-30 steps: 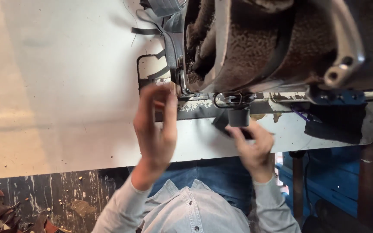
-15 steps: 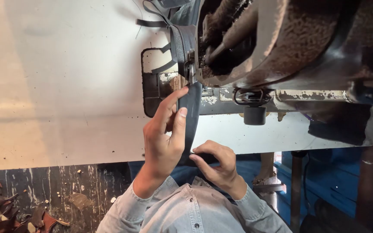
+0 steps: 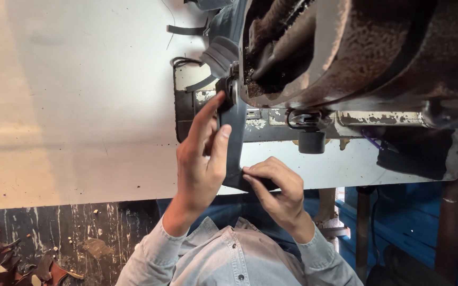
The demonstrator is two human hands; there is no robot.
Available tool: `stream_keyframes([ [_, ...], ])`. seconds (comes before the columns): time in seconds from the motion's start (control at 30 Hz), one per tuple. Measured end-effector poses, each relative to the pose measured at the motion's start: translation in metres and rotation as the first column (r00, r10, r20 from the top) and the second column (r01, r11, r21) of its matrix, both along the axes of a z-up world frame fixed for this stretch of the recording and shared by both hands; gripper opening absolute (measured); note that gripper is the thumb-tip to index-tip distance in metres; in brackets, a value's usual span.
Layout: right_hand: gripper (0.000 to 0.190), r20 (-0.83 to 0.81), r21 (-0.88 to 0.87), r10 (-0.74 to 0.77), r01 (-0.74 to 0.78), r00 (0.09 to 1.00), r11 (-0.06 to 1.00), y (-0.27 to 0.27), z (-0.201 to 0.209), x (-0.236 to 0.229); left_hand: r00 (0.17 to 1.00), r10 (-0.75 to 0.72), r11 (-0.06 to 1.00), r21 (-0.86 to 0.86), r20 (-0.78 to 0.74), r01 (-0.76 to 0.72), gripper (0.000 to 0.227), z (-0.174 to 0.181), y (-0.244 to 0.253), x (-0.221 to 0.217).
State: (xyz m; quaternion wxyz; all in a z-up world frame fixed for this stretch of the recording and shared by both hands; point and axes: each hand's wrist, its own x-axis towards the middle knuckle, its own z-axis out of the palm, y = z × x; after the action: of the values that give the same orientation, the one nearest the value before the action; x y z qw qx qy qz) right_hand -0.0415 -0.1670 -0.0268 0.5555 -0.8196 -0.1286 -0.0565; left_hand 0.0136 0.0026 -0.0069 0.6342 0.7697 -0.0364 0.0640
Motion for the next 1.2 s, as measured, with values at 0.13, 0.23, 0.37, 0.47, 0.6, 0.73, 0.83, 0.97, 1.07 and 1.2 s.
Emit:
stream_keyframes([
  [0.13,0.022,0.000,-0.026,-0.011,0.011,1.000,1.000,-0.002,0.014,0.012,0.998,-0.001,1.000,0.004,-0.063,0.002,0.051,-0.002,0.004,-0.020],
  [0.23,0.023,0.023,-0.047,-0.008,0.009,1.000,0.999,-0.004,0.022,0.024,0.992,-0.005,0.999,-0.040,-0.123,0.000,0.050,-0.001,0.005,-0.030],
  [0.37,0.025,0.094,-0.122,0.006,0.006,0.996,0.993,-0.003,0.036,0.043,0.984,-0.012,0.996,-0.091,-0.176,-0.004,0.050,0.002,0.005,-0.031],
  [0.47,0.025,0.121,-0.161,0.007,0.013,0.993,0.987,-0.003,0.042,0.056,0.989,0.011,0.993,-0.113,-0.146,-0.027,0.047,0.000,0.002,-0.023],
  [0.6,0.023,0.108,-0.170,-0.015,0.034,0.994,0.985,-0.004,0.049,0.071,0.990,0.050,0.982,-0.176,-0.130,-0.072,0.045,-0.001,-0.005,-0.007],
  [0.73,0.019,0.026,-0.147,-0.086,0.089,0.996,0.985,-0.012,0.032,0.076,0.990,0.065,0.981,-0.171,-0.126,-0.086,0.044,0.000,-0.007,0.009],
  [0.83,0.015,-0.049,-0.105,-0.166,0.160,0.985,0.982,-0.015,0.025,0.081,0.993,0.059,0.973,-0.218,-0.100,-0.080,0.041,0.004,-0.011,0.024],
  [0.97,0.017,-0.110,-0.001,-0.178,0.179,0.978,0.984,-0.017,0.010,0.075,0.993,0.088,0.986,-0.138,-0.075,-0.098,0.035,0.004,-0.012,0.042],
  [1.07,0.026,-0.117,0.048,-0.151,0.158,0.982,0.986,-0.001,0.002,0.065,0.992,0.096,0.995,0.018,0.083,-0.098,0.035,-0.005,-0.010,0.045],
  [1.2,0.041,-0.060,0.106,-0.144,0.150,0.988,0.983,0.018,0.007,0.061,0.996,0.094,0.996,0.007,-0.008,-0.094,0.043,0.012,-0.016,0.038],
])
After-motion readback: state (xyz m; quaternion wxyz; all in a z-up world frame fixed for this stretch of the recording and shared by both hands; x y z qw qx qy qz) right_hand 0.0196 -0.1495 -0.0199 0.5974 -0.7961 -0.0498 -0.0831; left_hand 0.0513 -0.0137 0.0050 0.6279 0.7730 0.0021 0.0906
